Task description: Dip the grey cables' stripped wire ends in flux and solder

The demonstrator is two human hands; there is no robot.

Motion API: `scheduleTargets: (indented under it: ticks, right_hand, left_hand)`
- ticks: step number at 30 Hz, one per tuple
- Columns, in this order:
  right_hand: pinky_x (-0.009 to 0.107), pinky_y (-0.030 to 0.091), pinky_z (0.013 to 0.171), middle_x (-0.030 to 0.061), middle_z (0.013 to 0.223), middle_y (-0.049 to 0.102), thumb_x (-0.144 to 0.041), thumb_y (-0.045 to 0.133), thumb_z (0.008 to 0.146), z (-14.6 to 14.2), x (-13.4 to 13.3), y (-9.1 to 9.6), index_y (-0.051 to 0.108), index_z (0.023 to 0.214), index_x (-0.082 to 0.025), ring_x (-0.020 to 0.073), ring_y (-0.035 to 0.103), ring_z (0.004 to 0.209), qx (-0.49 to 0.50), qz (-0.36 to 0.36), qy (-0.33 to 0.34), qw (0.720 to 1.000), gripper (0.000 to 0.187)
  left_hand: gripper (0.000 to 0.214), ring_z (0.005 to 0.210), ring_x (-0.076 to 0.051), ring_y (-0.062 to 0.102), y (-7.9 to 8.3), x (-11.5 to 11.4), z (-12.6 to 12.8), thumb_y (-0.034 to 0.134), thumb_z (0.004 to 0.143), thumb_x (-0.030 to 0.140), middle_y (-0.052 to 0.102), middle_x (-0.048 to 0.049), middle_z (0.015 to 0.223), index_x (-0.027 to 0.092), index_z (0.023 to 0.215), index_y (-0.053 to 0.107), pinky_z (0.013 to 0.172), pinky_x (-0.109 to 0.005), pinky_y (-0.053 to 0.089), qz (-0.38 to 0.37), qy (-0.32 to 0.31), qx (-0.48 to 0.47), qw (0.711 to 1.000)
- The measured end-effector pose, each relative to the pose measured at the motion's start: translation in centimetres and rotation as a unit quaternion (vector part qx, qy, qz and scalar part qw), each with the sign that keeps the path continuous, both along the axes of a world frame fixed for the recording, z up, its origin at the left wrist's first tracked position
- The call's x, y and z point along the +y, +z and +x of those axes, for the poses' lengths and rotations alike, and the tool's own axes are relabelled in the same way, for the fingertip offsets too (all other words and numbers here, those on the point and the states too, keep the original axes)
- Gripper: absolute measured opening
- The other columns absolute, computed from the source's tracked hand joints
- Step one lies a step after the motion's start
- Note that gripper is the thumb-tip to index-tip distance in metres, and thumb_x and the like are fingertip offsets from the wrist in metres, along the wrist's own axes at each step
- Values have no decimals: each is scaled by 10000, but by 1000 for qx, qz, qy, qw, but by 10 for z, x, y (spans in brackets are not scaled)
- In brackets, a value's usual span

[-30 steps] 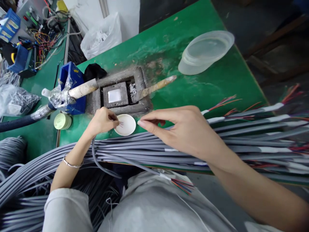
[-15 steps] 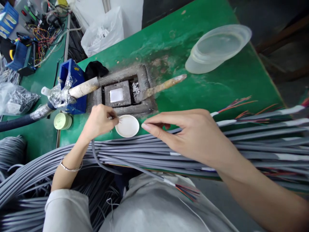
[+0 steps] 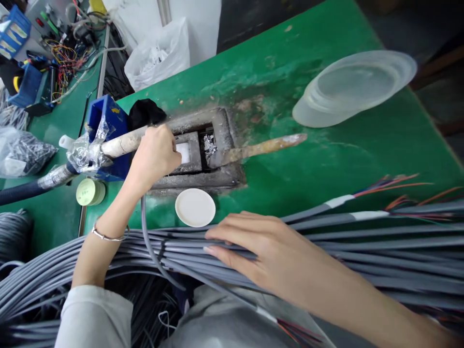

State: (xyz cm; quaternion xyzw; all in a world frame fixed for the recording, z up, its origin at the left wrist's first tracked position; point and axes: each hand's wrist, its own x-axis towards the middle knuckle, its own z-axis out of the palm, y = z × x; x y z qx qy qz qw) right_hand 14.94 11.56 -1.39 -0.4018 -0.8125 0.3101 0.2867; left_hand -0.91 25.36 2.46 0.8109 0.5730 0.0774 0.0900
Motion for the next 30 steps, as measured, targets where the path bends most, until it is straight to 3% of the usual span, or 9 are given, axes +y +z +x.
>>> scheduleTargets:
  ticks: [8,16,22,30]
  right_hand:
    - [288,452,666,-1,735,683,-188,576,855,3,1,3,668,775,-186,146,625,704,-11,5,5,1000,122]
    - [302,452,671,-10,757,681,-174,622,815,5,0,1,669,792,-201,154,622,730,-32,51,10,998,59]
    - [309,446,665,-14,758,691,-187,600,834,5,1,3,666,751,-199,150,624,713,-35,54,1,998,107]
    - [326,453,657,-1,803,717,-167,584,844,7,1,5,666,749,-198,168,635,721,-40,79,12,996,129]
  left_hand:
    - [139,766,-256,596,-5,10,5,506,586,95,607,-80,614,130,589,641,851,-406,443,-34,15,89,995]
    - [153,919,-312,588,-16,17,6,511,545,51,574,-71,606,134,596,629,885,-443,435,-41,11,26,999]
    - [130,768,-299,621,-13,23,12,529,538,32,545,-76,544,149,495,568,806,-430,476,-48,18,54,997]
    - [133,808,-291,633,-16,26,13,552,554,40,567,-59,538,160,502,574,794,-385,486,-69,20,62,996]
